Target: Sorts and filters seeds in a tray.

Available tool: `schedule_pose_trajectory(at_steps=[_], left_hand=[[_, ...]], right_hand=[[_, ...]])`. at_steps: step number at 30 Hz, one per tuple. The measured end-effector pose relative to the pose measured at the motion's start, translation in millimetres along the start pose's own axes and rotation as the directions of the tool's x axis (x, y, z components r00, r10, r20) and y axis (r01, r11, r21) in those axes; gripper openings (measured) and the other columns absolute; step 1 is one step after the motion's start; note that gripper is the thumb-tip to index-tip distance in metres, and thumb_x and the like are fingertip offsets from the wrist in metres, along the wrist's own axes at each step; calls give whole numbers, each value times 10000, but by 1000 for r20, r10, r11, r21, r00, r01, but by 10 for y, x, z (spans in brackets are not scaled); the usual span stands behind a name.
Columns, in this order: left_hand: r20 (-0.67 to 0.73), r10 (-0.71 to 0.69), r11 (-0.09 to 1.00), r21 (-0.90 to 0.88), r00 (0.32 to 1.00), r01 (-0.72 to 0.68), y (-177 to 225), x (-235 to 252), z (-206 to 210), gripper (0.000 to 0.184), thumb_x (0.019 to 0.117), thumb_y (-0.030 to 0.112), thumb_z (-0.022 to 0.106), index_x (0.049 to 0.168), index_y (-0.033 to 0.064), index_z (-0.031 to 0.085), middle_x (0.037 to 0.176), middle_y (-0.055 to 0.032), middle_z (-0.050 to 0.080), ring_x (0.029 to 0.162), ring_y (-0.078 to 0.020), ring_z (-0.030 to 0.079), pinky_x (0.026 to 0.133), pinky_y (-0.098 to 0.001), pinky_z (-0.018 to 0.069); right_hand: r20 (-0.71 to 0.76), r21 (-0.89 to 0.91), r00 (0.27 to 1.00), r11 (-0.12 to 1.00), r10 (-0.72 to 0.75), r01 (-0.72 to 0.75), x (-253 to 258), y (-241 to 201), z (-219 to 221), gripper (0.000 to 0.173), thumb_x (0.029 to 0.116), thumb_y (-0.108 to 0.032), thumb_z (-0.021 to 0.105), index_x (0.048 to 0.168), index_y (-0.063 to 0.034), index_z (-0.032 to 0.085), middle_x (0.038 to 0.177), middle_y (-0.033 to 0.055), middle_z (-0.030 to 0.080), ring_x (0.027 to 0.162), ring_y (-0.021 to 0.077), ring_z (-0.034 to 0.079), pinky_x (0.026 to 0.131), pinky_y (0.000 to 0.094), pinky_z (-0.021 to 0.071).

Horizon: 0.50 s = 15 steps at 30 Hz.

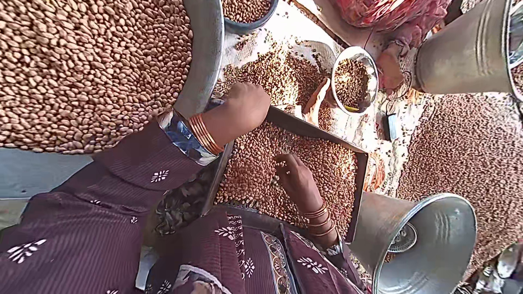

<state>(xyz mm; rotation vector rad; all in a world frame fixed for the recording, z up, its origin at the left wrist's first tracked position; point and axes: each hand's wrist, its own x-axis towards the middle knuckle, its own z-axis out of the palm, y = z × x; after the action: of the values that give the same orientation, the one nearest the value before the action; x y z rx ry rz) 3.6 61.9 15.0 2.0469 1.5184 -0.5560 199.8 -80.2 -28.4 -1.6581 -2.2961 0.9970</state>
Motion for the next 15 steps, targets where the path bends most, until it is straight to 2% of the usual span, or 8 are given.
schedule_pose_trajectory(at_steps=[3,5,6,7,8,10,11,15], left_hand=[[-109,-7,1000,-23,994,4,-17,75,150,295,1078,170,477,1087,-74,643,1113,-284,629,1012,-476,649,735,-592,504],[-135,-11,1000,-14,991,9,-7,106,214,336,1092,207,462,1169,-77,623,1170,-288,616,1037,-474,642,758,-583,499],[-138,-7,1000,-5,990,6,0,112,232,344,1092,221,465,1173,-77,618,1169,-289,617,1035,-470,642,758,-578,493],[-144,2,1000,-1,990,-2,-10,126,235,358,1092,241,467,1173,-74,617,1168,-287,617,1036,-469,643,754,-578,492],[-149,16,1000,-11,989,-17,-26,140,242,385,1094,272,464,1180,-70,619,1173,-285,618,1053,-467,639,759,-582,493],[-156,69,996,-44,985,-76,-46,158,275,465,1106,350,429,1206,-66,612,1195,-282,621,1132,-473,614,808,-600,482],[-163,100,992,-57,982,-111,-47,166,285,479,1107,370,423,1210,-58,611,1197,-274,624,1159,-470,606,829,-607,482],[-180,159,985,-44,971,-169,-47,160,272,368,1100,304,424,1123,-6,620,1103,-234,645,1071,-446,641,748,-584,485]], right_hand=[[-9,-284,977,936,212,-205,-89,4,-183,252,1047,-200,530,1133,-17,682,917,148,729,746,283,726,691,451,592],[254,-452,817,811,517,-372,-103,-124,-225,351,1086,-273,464,1230,3,628,1038,215,708,972,380,714,842,538,552],[377,-473,734,798,565,-373,-122,-174,-174,367,1090,-272,450,1260,15,603,1090,236,692,1043,398,695,887,551,541],[477,-420,728,855,493,-304,-162,-191,-106,349,1080,-249,454,1253,19,596,1085,230,691,1033,390,699,878,535,549],[536,-260,789,948,298,-182,-230,-167,-37,314,1063,-222,491,1210,23,622,1040,208,708,957,359,719,835,499,568],[465,138,879,989,-108,49,-270,-106,92,261,1034,-200,568,1169,2,662,1055,144,733,845,230,727,770,375,596],[373,210,910,972,-181,107,-230,-109,99,247,1028,-189,588,1166,-4,675,1066,131,736,791,179,721,718,323,606],[-11,-116,997,991,-73,71,54,-4,-151,155,988,-112,637,1095,-51,731,977,98,714,722,173,705,653,336,614]])
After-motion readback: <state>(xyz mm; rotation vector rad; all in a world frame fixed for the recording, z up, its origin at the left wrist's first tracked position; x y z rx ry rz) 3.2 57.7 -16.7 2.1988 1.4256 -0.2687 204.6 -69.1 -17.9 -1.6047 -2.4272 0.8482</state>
